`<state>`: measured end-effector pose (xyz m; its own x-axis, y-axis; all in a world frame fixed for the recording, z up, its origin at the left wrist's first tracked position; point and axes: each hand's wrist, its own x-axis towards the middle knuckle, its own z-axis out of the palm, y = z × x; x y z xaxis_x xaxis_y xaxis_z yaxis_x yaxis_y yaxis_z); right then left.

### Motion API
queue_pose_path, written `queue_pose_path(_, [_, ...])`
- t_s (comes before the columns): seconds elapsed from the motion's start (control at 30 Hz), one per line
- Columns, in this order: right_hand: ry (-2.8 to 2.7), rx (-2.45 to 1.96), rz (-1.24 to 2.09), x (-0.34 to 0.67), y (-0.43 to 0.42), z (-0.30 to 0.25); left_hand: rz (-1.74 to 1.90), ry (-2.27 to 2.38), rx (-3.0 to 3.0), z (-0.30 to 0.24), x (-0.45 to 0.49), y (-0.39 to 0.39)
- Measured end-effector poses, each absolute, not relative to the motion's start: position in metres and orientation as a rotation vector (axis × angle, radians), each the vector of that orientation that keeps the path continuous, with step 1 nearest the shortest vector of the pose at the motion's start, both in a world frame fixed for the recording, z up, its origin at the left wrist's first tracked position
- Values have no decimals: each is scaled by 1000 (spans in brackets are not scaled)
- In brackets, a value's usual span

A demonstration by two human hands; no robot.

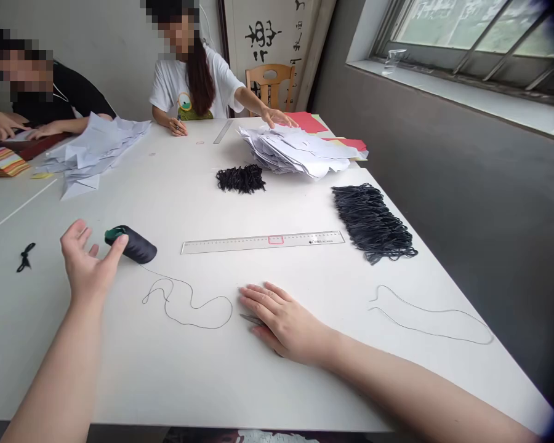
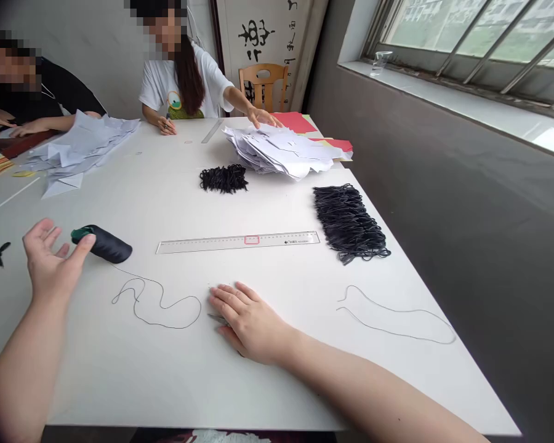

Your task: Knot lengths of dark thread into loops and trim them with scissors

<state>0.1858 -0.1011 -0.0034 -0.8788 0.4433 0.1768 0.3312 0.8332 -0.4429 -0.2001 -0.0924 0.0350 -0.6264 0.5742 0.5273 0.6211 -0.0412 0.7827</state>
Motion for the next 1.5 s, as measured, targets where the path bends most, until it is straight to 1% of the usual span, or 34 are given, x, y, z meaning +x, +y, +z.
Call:
queue_pose_path(0.07, [-2719,-578,595,185,-100,-5,-2062,-2102,-1318,20,-204,-85])
queue_pose_path(0.13, [-2697,-568,602,186,-98,-7,-2257,-2018,-1369,8,-203,-78])
queue_pose_path(0.27, [-2681,-570,640,186,-94,-9,-2440,-2113,-1404,-4,-192,-72])
queue_pose_path(0.4, [-2694,-576,714,185,-92,-6,-2411,-2185,-1320,-4,-187,-74])
queue_pose_path(0.6, [-2645,-755,779,181,-93,-8,-2291,-2280,-1282,1,-184,-76])
queue_pose_path(0.73, [-2632,-827,753,180,-94,-13,-2381,-2312,-1056,9,-179,-77])
queue_pose_path(0.97, [-2564,-819,767,181,-95,-19,-2546,-2209,-747,20,-173,-74])
queue_pose_path(1.13, [-2492,-844,724,183,-91,-23,-2817,-1983,-407,21,-171,-66])
queue_pose_path(1.3, [-2416,-889,634,185,-88,-23,-3227,-1787,-210,27,-163,-69])
queue_pose_path(1.4, [-2387,-810,563,187,-88,-10,-3440,-1774,-204,33,-153,-76])
queue_pose_path(1.5, [-2372,-666,650,176,-87,15,-3669,-1682,-254,38,-137,-81])
